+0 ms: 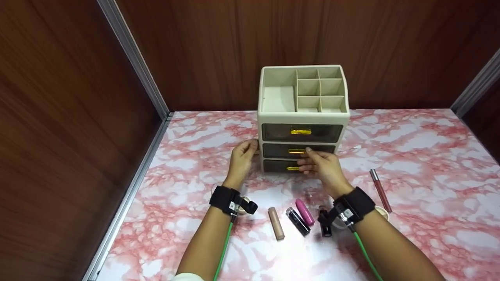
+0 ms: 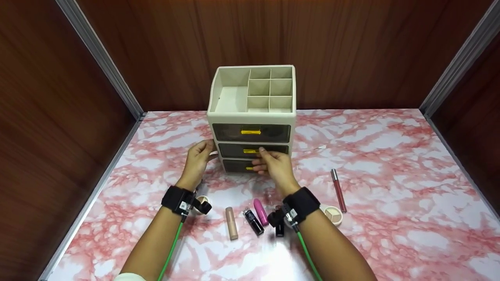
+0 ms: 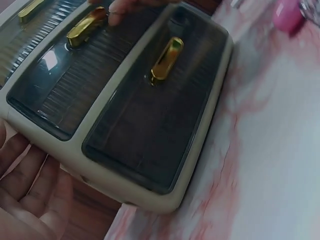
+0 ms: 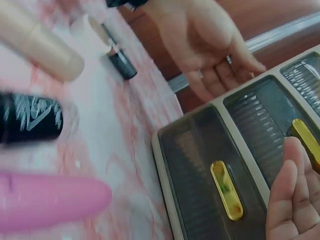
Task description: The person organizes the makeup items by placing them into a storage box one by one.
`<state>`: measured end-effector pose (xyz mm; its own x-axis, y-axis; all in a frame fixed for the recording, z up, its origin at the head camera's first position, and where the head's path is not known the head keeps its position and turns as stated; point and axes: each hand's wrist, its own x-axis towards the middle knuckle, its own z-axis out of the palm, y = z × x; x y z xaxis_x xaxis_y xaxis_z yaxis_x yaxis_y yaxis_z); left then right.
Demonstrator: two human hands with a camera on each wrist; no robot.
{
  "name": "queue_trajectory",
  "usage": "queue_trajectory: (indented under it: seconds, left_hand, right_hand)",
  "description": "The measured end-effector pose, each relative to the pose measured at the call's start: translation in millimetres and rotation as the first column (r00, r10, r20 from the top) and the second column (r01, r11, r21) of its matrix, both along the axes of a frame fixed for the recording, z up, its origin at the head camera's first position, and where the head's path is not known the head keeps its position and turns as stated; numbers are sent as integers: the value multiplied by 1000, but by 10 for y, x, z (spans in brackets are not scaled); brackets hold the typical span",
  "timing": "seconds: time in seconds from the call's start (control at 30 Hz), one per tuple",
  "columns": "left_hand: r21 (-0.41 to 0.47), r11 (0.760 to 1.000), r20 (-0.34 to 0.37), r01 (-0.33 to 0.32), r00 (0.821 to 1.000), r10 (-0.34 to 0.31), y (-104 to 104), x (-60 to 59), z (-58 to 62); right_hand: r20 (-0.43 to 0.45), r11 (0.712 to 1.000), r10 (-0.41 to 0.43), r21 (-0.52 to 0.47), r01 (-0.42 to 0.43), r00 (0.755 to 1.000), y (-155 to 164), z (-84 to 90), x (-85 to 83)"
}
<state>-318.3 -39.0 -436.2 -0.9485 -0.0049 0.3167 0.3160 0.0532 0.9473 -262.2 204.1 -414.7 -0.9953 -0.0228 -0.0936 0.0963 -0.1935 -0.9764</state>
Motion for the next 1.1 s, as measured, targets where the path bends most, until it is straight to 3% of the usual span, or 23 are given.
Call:
queue_trajectory:
  seconds: [0.23,0.5,0.6,0.73,0.83,0.93,1.1]
  left_hand:
    - [115,993,87,40,995,-50,36,-1,-9]
    - [115,991,143,72,986,-88,8,-21,5]
    - [98,991,130,87,987,-99,-12,-11,20]
    - [45,995,75,93,993,-96,-35,98,157]
    - [72,990,81,123,988,-128,-44,181,251]
    - [117,982,103,146,982,-158,-54,183,244]
    - [138,978,106,157,979,-172,-49,59,91]
  right_hand:
    - [21,998,-39,-50,40,999,-30,5,-17]
    - [0,999,-50,-12,50,999,-1,-4,48]
    - [-10,999,-50,-19,49,999,-10,-26,87]
    - [-18,999,-41,-36,40,999,-25,-45,160]
    - [-29,999,-39,-35,38,999,-30,-49,229]
    - [-47,999,-39,-29,37,998,-37,-57,292]
    - [-54,999,-38,-38,36,998,-28,-69,374]
